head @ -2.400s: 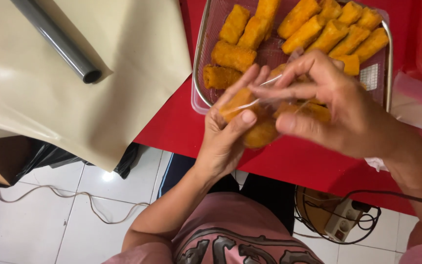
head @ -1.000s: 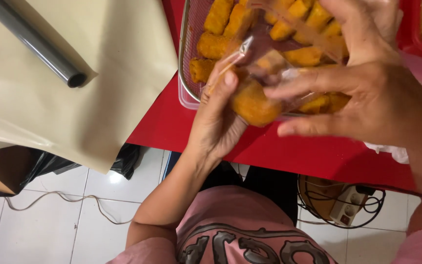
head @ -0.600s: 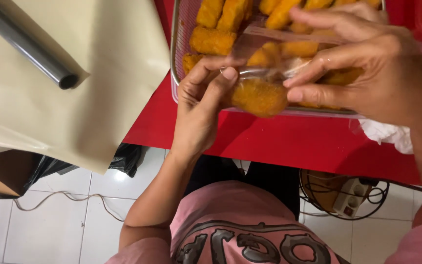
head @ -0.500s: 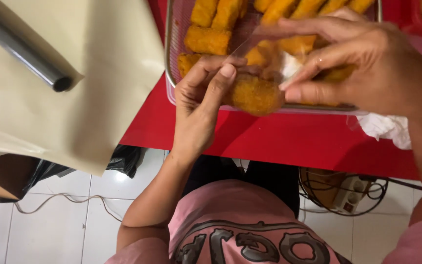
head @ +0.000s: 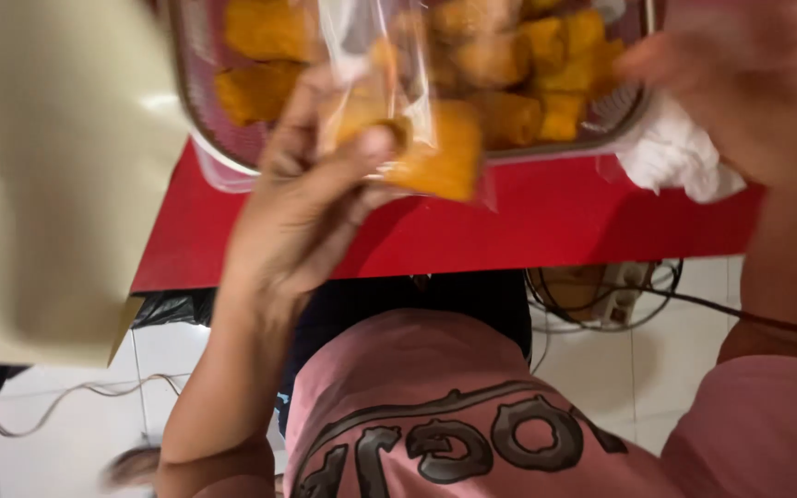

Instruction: Packaging fried food items into small plastic bags and adding a green chili pepper to each.

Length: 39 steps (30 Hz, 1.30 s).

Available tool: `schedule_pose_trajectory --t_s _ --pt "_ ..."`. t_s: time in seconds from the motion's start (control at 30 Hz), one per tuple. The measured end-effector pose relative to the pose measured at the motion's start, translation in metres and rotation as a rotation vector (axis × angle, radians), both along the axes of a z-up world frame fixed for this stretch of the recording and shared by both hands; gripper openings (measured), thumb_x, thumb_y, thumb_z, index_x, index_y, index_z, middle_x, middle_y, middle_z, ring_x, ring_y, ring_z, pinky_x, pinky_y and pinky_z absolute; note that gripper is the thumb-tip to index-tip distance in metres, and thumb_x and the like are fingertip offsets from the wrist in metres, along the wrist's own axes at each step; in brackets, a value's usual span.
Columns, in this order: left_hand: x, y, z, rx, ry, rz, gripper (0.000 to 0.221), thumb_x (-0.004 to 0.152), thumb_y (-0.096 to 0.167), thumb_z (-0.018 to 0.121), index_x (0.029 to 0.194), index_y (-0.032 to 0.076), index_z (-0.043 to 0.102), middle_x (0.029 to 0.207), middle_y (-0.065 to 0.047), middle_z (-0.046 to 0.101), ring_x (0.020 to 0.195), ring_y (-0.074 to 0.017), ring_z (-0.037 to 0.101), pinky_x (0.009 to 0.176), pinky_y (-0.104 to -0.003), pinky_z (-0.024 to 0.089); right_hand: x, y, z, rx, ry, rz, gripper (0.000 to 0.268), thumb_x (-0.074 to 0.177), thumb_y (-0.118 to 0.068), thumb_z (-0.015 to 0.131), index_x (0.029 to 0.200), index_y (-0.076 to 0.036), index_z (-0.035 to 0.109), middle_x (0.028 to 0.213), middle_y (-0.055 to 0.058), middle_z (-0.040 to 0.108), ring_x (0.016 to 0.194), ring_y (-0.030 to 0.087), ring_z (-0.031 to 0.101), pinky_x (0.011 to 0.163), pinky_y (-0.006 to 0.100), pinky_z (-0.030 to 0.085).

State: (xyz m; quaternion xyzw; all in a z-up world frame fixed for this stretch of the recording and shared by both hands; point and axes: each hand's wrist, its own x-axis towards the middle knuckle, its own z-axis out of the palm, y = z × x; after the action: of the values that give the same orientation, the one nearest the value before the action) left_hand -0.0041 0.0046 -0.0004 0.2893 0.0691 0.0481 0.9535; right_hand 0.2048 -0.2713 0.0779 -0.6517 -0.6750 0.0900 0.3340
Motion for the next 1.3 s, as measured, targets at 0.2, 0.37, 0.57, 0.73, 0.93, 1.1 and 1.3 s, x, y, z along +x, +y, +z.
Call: schedule_pose_trajectory --t_s 0.2,0.37,0.57,0.73,0.93,1.1,1.3 --pt "-0.017 0.013 0.006 -0.163 0.088 0.159 0.031 0.091 -0.004 0.078 0.119 -0.01 0.066 0.1 -0.017 0.076 0.087 -0.0282 0.076 0.078 -0.037 0.068 -0.014 -0.118 -0.052 -0.178 -0.296 -0.792 0.005 0.146 0.022 0.06 0.148 0.027 0.06 0.119 0.034 0.06 0.09 0.038 0.057 0.076 0.041 0.047" --pt "-0.019 0.014 0.015 -0.144 0.021 0.199 0.051 0.094 -0.005 0.074 0.141 -0.005 0.056 0.095 -0.012 0.075 0.092 -0.0262 0.075 0.091 -0.045 0.065 -0.043 -0.104 -0.119 -0.539 -0.019 -0.992 0.064 0.11 -0.031 0.036 0.165 -0.004 0.016 0.166 0.028 -0.004 0.153 0.055 0.011 0.119 0.073 0.018" --pt "-0.021 0.007 0.012 -0.117 0.082 0.251 0.038 0.094 -0.003 0.074 0.128 -0.011 0.06 0.106 -0.018 0.073 0.097 -0.0317 0.073 0.093 -0.047 0.064 -0.04 -0.106 -0.141 -0.191 -0.264 -1.02 0.036 0.096 0.022 0.06 0.129 0.013 0.071 0.106 0.027 0.074 0.077 0.028 0.066 0.065 0.033 0.058" --pt "-0.017 0.004 0.019 -0.16 0.114 0.232 0.064 0.084 -0.002 0.079 0.142 -0.007 0.053 0.134 -0.025 0.062 0.13 -0.0421 0.06 0.109 -0.07 0.048 -0.012 -0.112 -0.151 -0.059 -0.461 -1.099 0.015 0.099 0.003 0.079 0.113 0.007 0.076 0.086 0.017 0.075 0.061 0.023 0.062 0.053 0.034 0.047" --pt "-0.024 0.012 0.001 -0.049 0.111 0.216 0.013 0.098 0.002 0.071 0.111 0.003 0.067 0.103 -0.007 0.075 0.096 -0.018 0.072 0.11 -0.07 0.05 0.006 -0.11 -0.149 0.034 -0.665 -1.079 0.014 0.104 -0.015 0.087 0.097 -0.003 0.084 0.11 0.012 0.079 0.112 0.029 0.06 0.112 0.047 0.031" --pt "-0.013 0.001 0.02 -0.092 0.176 0.248 0.077 0.077 -0.004 0.083 0.147 -0.007 0.05 0.133 -0.028 0.06 0.13 -0.0509 0.059 0.103 -0.066 0.055 0.006 -0.143 -0.129 0.05 -0.629 -1.136 0.03 0.099 0.007 0.083 0.126 -0.003 0.076 0.132 0.01 0.073 0.116 0.03 0.052 0.101 0.044 0.034" --pt "-0.015 -0.002 0.012 -0.001 0.19 0.277 0.066 0.085 -0.009 0.073 0.148 -0.003 0.053 0.098 -0.015 0.073 0.079 -0.0227 0.074 0.095 -0.059 0.062 0.065 -0.277 -0.165 -0.157 -0.692 -1.502 0.013 0.12 -0.009 0.078 0.112 0.002 0.076 0.096 0.015 0.068 0.071 0.021 0.071 0.055 0.027 0.061"
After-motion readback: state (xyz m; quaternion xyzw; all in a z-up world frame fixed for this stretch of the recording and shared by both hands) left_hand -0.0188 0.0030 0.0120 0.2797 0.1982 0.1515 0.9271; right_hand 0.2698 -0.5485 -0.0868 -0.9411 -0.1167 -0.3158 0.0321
